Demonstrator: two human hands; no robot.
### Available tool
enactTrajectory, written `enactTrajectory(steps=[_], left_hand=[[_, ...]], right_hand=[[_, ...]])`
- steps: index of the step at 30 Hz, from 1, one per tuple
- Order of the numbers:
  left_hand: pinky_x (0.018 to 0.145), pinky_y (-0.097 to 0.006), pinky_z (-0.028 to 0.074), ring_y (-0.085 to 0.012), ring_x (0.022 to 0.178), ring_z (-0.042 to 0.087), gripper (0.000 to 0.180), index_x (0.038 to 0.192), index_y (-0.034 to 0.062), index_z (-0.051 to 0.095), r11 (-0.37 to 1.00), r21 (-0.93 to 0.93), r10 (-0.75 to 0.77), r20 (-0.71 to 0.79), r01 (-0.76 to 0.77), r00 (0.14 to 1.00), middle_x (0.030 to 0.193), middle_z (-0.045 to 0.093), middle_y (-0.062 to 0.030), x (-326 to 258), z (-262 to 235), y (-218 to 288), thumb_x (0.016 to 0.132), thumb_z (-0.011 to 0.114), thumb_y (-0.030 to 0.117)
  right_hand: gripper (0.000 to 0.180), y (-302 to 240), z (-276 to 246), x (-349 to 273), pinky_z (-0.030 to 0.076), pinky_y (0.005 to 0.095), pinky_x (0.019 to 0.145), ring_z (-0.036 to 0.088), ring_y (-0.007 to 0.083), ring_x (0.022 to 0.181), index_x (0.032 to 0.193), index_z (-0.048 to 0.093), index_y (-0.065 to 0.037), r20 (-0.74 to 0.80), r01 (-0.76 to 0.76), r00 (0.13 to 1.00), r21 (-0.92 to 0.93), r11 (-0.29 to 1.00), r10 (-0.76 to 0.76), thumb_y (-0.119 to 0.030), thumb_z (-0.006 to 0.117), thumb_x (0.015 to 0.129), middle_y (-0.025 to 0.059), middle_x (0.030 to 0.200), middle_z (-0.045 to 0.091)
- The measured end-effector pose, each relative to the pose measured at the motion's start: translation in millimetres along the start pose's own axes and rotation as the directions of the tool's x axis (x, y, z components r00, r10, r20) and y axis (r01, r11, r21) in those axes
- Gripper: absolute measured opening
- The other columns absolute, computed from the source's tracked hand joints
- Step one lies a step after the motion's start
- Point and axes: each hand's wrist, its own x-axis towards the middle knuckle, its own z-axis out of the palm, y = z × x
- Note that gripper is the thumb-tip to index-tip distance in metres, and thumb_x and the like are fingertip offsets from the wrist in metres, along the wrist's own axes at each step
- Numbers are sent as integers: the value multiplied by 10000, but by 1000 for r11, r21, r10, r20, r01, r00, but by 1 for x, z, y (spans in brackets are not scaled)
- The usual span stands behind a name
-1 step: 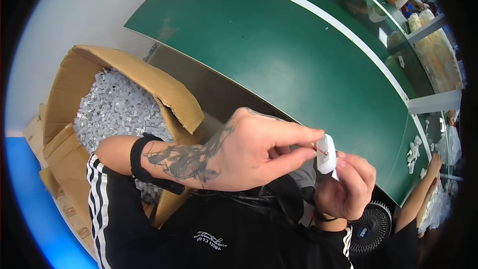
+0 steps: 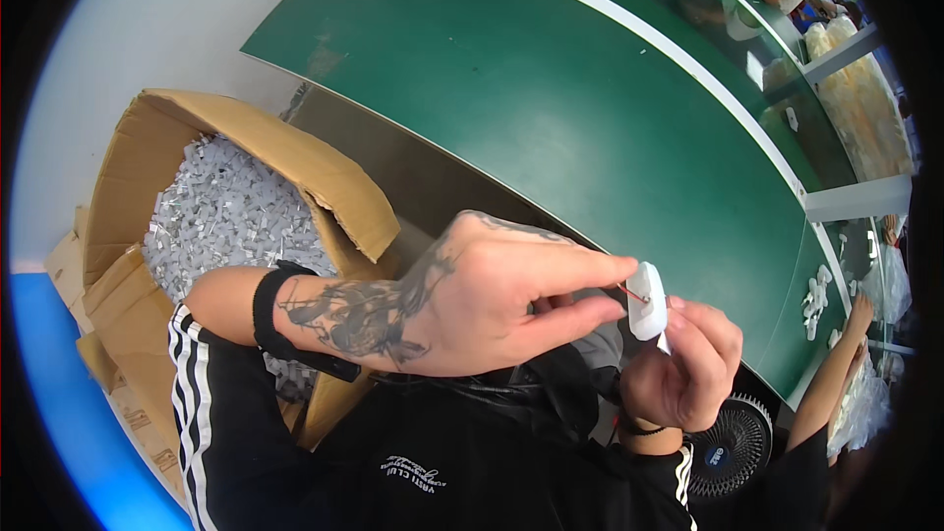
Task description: Assembling small plastic components by hand at a manufacturing workbench.
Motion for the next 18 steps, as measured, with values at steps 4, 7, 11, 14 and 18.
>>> enactTrajectory(steps=[4,7,11,14,18], left_hand=[[529,-284,510,-231,627,644,194,925,2,667,975,119,181,59,-187,982,796,669,-111,9,-3,-6,742,730,11],[495,-306,485,-215,654,618,183,923,21,645,969,133,192,132,-210,972,772,627,-86,12,-1,-9,753,709,-2],[537,-310,483,-215,682,595,131,898,49,621,905,349,145,286,-244,947,871,584,-47,18,-8,7,783,686,53],[555,-293,495,-204,714,605,229,955,58,633,936,258,193,196,-240,961,916,582,-39,17,3,4,773,727,162],[548,-278,494,-208,704,618,312,937,33,664,984,47,166,65,-169,984,858,607,-57,17,11,-5,692,808,163]], right_hand=[[198,6,8,-11,485,277,633,588,201,724,906,576,5,-63,-72,995,122,990,80,82,663,746,164,878,618],[136,7,18,-17,466,262,643,570,178,721,887,565,0,-112,-207,964,259,944,242,20,670,802,165,879,614],[237,12,22,-28,480,255,589,592,164,676,868,567,-35,-103,-254,944,377,891,313,92,700,719,140,833,640],[176,7,28,-32,453,237,583,571,144,671,838,533,-41,-147,-298,887,543,785,438,27,686,781,135,818,634],[187,5,28,-37,435,224,576,554,123,651,860,525,-43,-59,-349,811,750,562,582,-60,706,817,124,795,620]])
